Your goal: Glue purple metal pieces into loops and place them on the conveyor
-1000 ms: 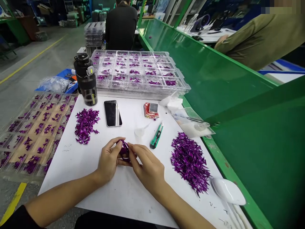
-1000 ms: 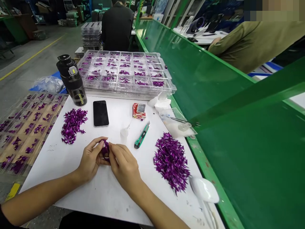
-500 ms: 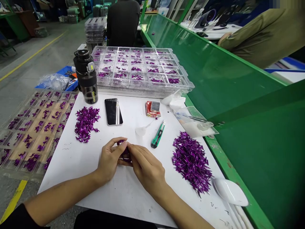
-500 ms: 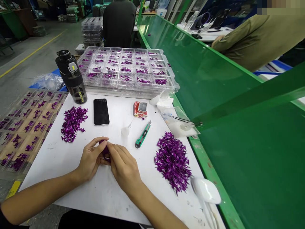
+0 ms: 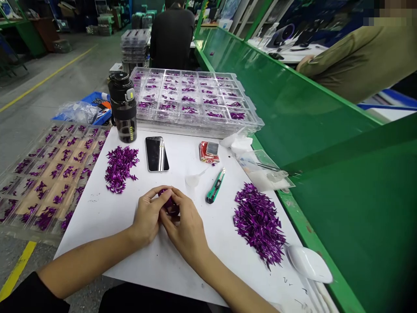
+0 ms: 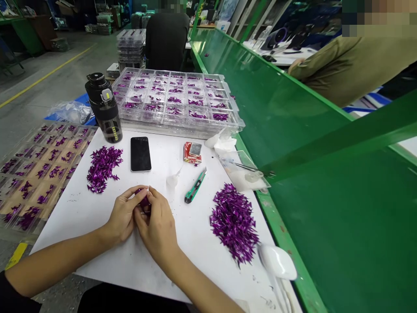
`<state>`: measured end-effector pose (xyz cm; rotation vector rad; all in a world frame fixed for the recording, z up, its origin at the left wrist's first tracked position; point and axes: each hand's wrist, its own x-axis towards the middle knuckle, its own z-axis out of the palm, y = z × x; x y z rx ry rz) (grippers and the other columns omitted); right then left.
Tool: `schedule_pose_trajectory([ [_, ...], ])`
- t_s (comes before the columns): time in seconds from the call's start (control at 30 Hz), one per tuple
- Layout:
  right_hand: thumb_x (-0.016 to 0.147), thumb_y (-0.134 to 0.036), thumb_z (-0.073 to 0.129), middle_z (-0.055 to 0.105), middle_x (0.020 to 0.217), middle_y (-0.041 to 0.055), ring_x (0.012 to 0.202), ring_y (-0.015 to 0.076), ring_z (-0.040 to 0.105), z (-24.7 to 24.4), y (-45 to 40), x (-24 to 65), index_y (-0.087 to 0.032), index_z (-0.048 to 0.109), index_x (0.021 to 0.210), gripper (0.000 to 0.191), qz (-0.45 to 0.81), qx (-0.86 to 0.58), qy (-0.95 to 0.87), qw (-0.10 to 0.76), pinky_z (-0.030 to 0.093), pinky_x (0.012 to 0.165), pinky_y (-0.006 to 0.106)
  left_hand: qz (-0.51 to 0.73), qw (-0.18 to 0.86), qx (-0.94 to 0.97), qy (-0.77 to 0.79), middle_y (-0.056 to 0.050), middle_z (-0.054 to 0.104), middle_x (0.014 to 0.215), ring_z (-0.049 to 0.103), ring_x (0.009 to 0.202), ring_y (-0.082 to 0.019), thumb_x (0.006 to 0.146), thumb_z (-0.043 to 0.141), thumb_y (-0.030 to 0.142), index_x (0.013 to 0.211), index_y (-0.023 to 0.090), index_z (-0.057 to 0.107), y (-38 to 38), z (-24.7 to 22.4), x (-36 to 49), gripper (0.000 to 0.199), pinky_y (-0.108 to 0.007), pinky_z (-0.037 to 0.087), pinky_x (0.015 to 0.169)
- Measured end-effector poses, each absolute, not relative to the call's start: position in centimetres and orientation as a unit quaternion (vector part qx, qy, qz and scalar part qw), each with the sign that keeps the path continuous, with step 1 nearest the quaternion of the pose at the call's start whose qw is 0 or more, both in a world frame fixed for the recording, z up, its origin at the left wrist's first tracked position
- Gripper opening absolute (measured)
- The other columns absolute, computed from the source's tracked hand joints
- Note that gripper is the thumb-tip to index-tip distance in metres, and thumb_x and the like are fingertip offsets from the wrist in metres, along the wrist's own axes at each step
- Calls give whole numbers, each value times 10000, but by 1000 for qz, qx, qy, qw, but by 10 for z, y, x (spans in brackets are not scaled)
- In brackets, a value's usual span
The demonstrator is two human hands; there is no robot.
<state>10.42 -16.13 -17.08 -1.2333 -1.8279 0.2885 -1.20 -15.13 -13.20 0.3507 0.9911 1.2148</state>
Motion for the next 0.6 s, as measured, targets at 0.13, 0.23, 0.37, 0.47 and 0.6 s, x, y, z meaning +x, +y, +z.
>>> schedule_pose_trajectory([
  [0.13, 944, -337, 660, 787, 1036, 102, 871, 251, 759, -166, -164, 93, -196, 678, 1103, 213, 202, -594, -644, 438, 644, 728, 390, 557, 681, 175, 442, -38, 768, 821, 728, 816, -180, 748, 933, 376, 934, 164, 815, -153, -133, -11, 306, -293, 608, 819],
  [0.23, 937, -328, 621, 773, 873, 69, 776, 239, 733, -162, -165, 85, -221, 678, 937, 121, 210, -607, -616, 456, 625, 713, 389, 554, 678, 198, 441, -48, 788, 827, 744, 846, -195, 770, 918, 353, 938, 164, 823, -155, -134, -12, 270, -310, 599, 884],
  [0.37, 936, -364, 586, 784, 940, 103, 874, 270, 738, -163, -167, 84, -226, 696, 940, 177, 205, -605, -608, 471, 626, 800, 438, 543, 671, 234, 446, -50, 802, 871, 755, 934, -216, 828, 864, 314, 970, 170, 825, -160, -133, -13, 206, -337, 583, 986],
  [0.47, 901, -408, 652, 790, 997, 112, 901, 281, 741, -163, -175, 101, -213, 729, 1011, 237, 214, -601, -610, 470, 638, 821, 458, 521, 678, 273, 441, -72, 809, 991, 751, 1027, -238, 917, 777, 345, 1143, 173, 817, -170, -133, -12, 287, -399, 566, 1077],
  [0.6, 919, -469, 699, 780, 1197, 106, 1037, 276, 753, -153, -198, 138, -224, 755, 1182, 364, 260, -579, -616, 466, 638, 954, 470, 452, 674, 460, 360, -90, 739, 1255, 692, 1213, -275, 942, 734, 335, 1398, 270, 715, -181, -138, -16, 461, -460, 562, 1123],
])
